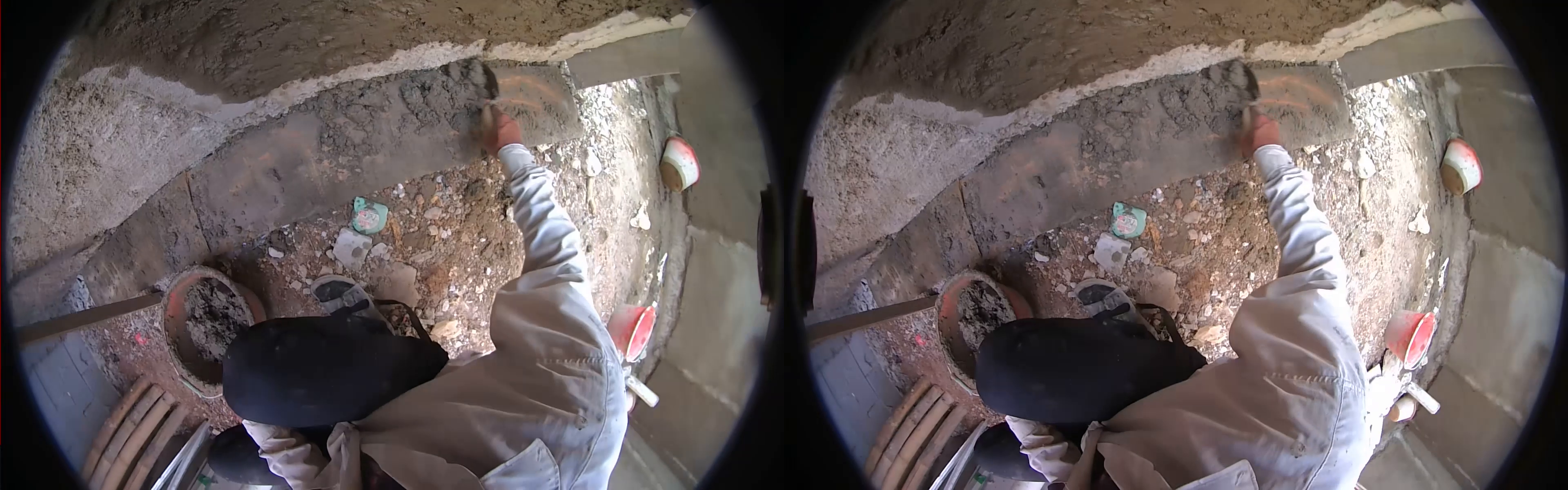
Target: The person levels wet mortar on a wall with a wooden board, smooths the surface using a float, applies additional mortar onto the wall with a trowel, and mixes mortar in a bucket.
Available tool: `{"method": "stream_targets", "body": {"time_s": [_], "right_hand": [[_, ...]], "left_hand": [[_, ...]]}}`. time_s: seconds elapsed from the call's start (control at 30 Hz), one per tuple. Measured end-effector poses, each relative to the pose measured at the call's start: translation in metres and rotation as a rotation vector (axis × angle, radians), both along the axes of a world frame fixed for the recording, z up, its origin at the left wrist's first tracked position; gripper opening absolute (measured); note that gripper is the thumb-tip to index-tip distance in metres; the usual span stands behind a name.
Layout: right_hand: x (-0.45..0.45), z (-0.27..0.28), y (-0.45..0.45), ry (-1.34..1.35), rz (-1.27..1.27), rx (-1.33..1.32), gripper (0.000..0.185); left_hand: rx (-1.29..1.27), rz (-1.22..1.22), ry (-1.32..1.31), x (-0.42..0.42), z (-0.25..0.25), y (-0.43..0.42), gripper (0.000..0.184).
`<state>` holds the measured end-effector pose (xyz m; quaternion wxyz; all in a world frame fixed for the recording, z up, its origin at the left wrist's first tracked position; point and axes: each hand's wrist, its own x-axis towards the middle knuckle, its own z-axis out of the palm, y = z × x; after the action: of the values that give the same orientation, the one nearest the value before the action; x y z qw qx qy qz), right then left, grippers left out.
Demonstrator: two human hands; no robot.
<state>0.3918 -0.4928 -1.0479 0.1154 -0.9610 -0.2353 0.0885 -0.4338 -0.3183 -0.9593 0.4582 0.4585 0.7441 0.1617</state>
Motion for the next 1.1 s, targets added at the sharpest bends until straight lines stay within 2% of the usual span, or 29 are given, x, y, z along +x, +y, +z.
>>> {"method": "stream_targets", "body": {"time_s": [0.07,0.13,0.2,0.27,0.33,0.37,0.4,0.47,0.53,0.57,0.63,0.67,0.7,0.77,0.87,0.93,1.0,1.1], "right_hand": [[-0.028,-0.046,0.002,-0.04,0.123,0.083,0.045],[-0.073,-0.027,0.015,-0.02,0.09,0.089,0.043],[-0.113,-0.012,0.016,-0.039,-0.013,0.176,0.049],[-0.135,-0.014,0.024,-0.094,-0.175,0.345,0.064],[-0.143,-0.024,0.015,0.123,-0.577,0.6,0.056],[-0.135,-0.046,-0.003,0.105,-0.36,0.397,0.047],[-0.122,-0.077,-0.026,0.08,-0.147,0.198,0.038],[-0.118,-0.08,-0.014,0.392,-0.13,0.291,0.026],[-0.124,-0.023,0.039,1.078,-0.519,0.857,0.019],[-0.121,-0.002,0.06,1.122,-0.545,0.805,0.015],[-0.095,-0.002,0.062,1.235,-0.432,0.749,0.012],[-0.082,0.0,0.062,1.283,-0.366,0.723,0.01],[-0.077,-0.003,0.059,1.221,-0.338,0.643,0.01],[-0.084,0.003,0.058,1.176,-0.354,0.705,0.009],[-0.092,-0.006,0.057,1.186,-0.335,0.795,0.009],[-0.104,0.008,0.055,1.185,-0.351,0.841,0.009],[-0.104,0.011,0.052,1.18,-0.22,0.838,0.016],[-0.125,0.042,0.057,1.078,-0.071,0.825,0.022]], "left_hand": [[0.03,-0.046,-0.002,-0.001,-0.005,0.011,0.024],[0.083,-0.099,0.005,-0.001,-0.013,0.027,0.023],[0.135,-0.16,0.022,0.0,-0.016,0.04,0.023],[0.185,-0.227,0.036,-0.003,-0.023,0.042,0.023],[0.179,-0.177,-0.053,-0.017,-0.038,0.038,0.023],[0.13,-0.029,-0.208,-0.033,-0.056,0.036,0.018],[0.113,-0.061,-0.084,-0.031,-0.051,0.034,0.018],[0.081,-0.131,0.167,-0.013,-0.032,0.037,0.02],[-0.012,0.301,-0.165,-0.006,-0.036,0.041,0.021],[-0.064,0.512,-0.333,-0.002,-0.038,0.042,0.022],[-0.032,0.413,-0.237,0.044,0.008,0.041,0.022],[-0.034,0.425,-0.267,0.055,0.014,0.042,0.022],[-0.036,0.437,-0.297,0.064,0.02,0.043,0.021],[-0.085,0.591,-0.48,0.062,0.017,0.04,0.02],[-0.029,0.676,-0.534,0.026,-0.025,0.037,0.02],[-0.045,0.718,-0.53,0.033,-0.019,0.038,0.024],[-0.001,0.726,-0.473,0.053,0.001,0.035,0.027],[-0.003,0.744,-0.546,0.045,-0.009,0.035,0.03]]}}
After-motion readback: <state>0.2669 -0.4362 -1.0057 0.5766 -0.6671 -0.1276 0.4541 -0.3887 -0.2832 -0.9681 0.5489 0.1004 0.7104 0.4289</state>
